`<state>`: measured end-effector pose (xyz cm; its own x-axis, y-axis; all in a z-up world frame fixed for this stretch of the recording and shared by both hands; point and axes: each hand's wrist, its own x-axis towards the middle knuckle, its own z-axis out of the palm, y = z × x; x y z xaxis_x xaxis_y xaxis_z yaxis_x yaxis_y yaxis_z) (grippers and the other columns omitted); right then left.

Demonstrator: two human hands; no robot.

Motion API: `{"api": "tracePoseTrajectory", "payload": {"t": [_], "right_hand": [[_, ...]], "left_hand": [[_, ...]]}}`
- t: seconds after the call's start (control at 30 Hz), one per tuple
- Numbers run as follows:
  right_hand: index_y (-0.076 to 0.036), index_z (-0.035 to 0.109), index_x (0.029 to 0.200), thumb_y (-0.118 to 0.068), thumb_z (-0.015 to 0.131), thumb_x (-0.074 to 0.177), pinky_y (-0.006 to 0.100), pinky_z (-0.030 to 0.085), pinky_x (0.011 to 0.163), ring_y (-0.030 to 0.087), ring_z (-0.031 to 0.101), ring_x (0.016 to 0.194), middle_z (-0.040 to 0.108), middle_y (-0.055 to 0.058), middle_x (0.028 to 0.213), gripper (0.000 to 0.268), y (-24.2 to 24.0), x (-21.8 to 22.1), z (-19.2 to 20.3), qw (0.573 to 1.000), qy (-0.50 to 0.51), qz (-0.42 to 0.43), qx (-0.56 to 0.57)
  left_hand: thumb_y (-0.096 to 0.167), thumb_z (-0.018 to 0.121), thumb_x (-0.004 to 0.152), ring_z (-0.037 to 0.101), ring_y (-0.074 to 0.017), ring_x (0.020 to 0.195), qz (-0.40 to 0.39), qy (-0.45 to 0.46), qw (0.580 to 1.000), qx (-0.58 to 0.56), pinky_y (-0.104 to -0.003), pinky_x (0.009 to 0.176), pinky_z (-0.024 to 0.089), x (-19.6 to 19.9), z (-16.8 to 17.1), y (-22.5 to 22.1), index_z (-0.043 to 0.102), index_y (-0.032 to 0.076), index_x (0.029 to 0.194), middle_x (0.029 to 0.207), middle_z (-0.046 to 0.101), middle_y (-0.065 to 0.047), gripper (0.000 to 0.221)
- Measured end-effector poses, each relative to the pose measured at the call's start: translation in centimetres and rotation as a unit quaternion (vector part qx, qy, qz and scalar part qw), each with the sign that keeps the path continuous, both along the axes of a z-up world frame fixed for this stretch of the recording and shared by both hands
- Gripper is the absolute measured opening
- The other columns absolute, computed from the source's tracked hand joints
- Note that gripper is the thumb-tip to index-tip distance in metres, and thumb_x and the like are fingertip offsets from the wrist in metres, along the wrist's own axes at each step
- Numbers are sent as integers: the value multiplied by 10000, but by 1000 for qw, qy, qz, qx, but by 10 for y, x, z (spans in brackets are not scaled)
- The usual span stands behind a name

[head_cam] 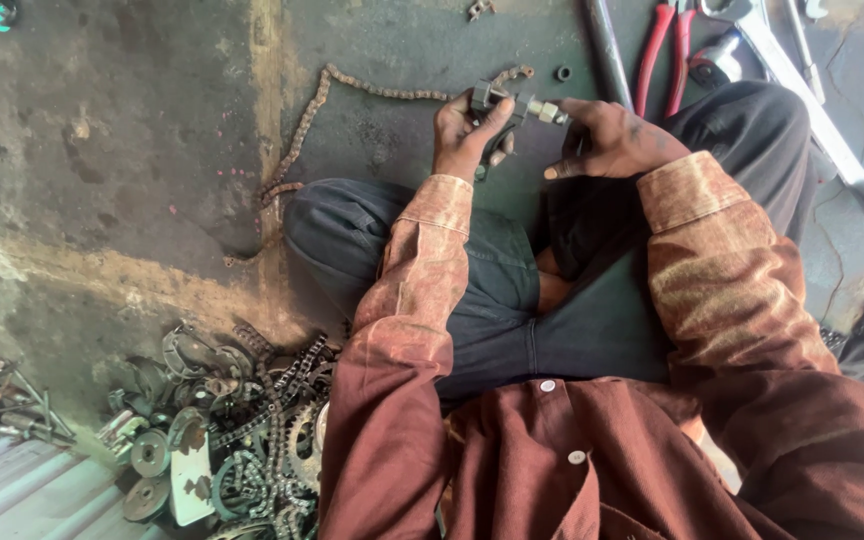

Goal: Use a chain breaker tool and hammer to repair or modify a motorcycle chain.

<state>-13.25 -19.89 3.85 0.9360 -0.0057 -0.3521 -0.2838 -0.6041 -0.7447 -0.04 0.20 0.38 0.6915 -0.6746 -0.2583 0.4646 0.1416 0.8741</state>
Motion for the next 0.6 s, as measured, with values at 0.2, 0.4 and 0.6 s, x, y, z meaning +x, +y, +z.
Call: {"api": "tracePoseTrajectory", "payload": {"t": [0.2, 0.4, 0.6], "right_hand": [[-1, 482, 1504, -382, 790, 862, 465, 527, 948, 398, 678, 1122, 703, 286, 1194, 807, 2, 4, -12, 998, -53, 4, 34], [49, 486, 1460, -412, 767, 910, 458, 553, 832, 394, 715, 924, 710, 271, 944, 771, 10, 10, -26, 1000, 14, -14, -11], [121, 586, 1264, -474, 779, 884, 414, 568, 677, 276, 716, 681, 709, 192, 709, 732, 12, 11, -39, 997, 77, -6, -2]], "left_hand": [[176, 811, 912, 655, -158, 566, 5, 9, 1000, -5, -268, 418, 444, -2, 2, -2, 688, -6, 1019, 810, 705, -96, 244], [186, 806, 914, 647, -143, 565, 19, 5, 1000, 1, -257, 419, 436, -2, 4, -1, 685, -14, 1017, 804, 700, -88, 255], [221, 806, 903, 661, -137, 540, 31, -50, 998, 17, -258, 394, 459, -5, 4, -1, 696, 3, 962, 765, 715, -83, 252]]}}
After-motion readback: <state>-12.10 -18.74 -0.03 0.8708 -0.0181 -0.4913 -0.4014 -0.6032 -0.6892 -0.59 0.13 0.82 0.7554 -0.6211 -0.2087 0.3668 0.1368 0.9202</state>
